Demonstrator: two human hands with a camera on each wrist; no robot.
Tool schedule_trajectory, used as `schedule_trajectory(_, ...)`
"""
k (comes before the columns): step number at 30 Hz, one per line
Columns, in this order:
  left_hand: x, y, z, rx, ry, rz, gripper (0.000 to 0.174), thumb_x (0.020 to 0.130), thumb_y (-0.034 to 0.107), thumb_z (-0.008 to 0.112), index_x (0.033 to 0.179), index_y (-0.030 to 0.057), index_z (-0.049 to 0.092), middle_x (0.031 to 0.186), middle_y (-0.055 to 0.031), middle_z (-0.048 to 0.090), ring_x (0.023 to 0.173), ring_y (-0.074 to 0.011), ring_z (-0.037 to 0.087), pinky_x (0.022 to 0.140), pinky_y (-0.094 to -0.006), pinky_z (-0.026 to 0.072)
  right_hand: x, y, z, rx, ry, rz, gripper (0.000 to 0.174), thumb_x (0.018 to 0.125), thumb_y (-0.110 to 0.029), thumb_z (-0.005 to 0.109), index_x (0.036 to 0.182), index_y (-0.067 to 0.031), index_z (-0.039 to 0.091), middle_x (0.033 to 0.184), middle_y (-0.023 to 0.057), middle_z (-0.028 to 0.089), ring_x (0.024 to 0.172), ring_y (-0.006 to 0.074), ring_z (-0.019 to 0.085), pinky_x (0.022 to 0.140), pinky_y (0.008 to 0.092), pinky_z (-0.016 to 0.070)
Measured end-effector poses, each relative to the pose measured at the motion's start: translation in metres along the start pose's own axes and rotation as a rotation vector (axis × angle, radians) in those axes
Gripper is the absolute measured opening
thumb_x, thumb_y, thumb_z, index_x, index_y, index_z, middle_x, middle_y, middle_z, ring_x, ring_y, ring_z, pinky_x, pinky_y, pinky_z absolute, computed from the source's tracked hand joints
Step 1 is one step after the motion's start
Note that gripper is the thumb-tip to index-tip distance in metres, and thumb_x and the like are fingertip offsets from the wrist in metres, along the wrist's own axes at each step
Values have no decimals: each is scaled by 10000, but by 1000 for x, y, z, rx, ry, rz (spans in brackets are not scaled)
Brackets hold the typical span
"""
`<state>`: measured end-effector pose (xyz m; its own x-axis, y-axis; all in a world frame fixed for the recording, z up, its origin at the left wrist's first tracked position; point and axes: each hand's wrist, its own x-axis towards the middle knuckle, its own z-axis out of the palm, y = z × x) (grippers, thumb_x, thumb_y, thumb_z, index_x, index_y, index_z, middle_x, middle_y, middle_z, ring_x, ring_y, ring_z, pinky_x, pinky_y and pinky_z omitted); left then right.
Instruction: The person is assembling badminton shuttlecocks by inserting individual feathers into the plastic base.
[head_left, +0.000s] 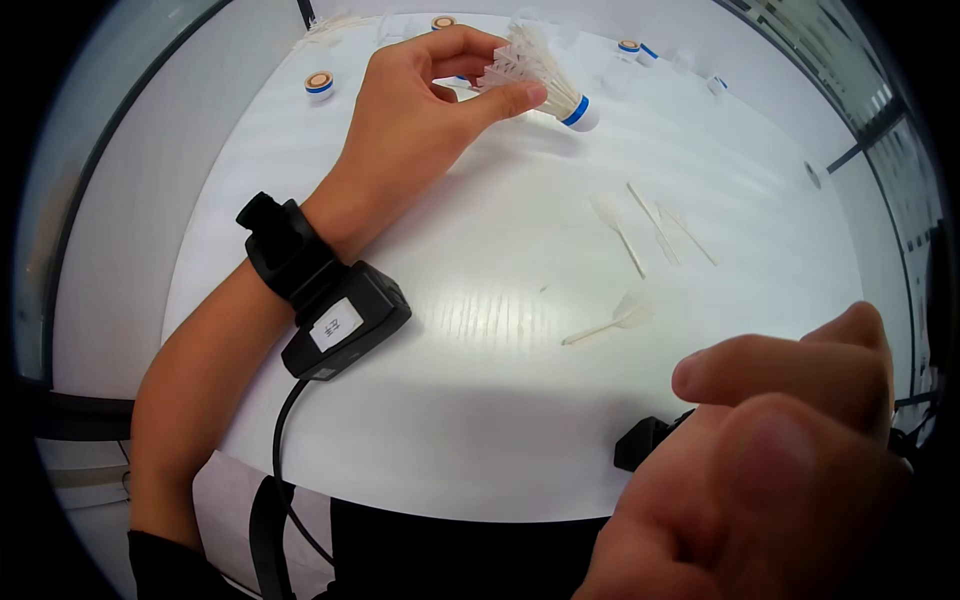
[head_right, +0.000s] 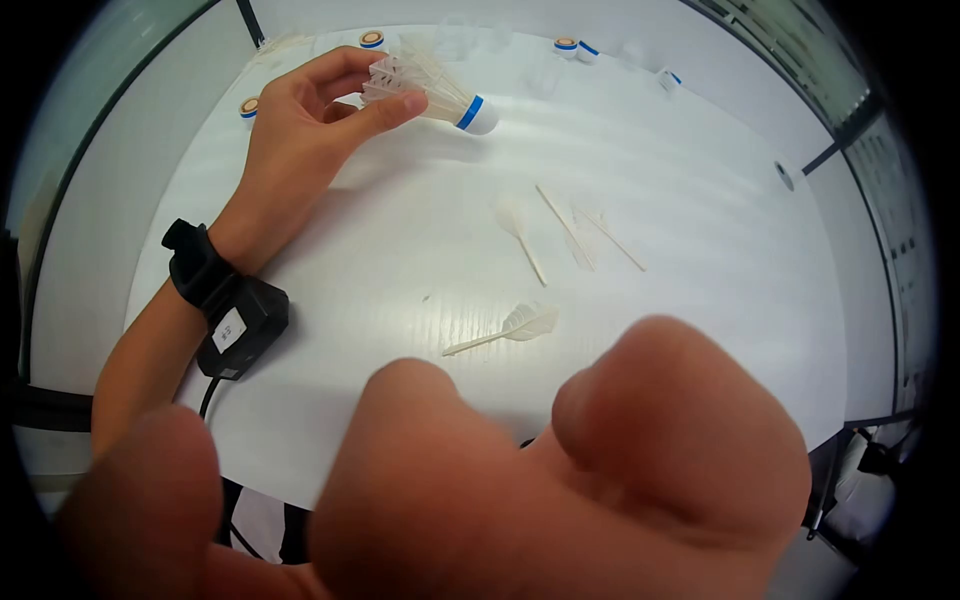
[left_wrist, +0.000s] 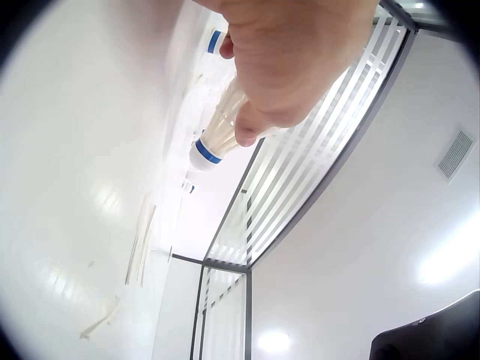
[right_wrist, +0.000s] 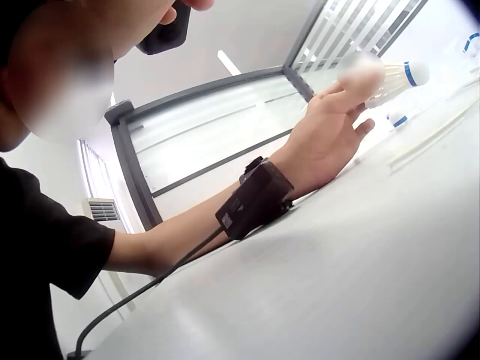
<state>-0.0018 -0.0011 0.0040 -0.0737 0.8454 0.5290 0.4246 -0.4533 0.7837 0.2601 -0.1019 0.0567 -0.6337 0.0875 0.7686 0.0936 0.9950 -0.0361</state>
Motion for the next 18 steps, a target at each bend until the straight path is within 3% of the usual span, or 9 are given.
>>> schedule_trajectory(2,0,5,-4,50,-54,-47,385,878,258,859,1166,55,704,1101,-70,758,828,-85,669,749,-218,511,-3,1,0,-2,-2,3,482,781,83,708,1213,-51,541,1069,160,631,805,225,627,675,321,498)
schedule_trajectory(14,1,4,-3,5,-67,-44,331,896,210,842,1155,57,704,1105,-57,760,819,-72,665,732,-213,513,0,1,-8,7,-20,17,481,788,79,705,1212,-68,534,1074,164,612,774,217,613,646,316,490)
schedule_trajectory(18,-1,-1,0,-83,-14,2,376,840,300,864,1072,24,757,933,-34,775,765,-47,601,682,-243,412,4,-3,-7,23,-25,17,480,790,77,704,1212,-74,531,1075,166,605,764,215,608,636,314,487)
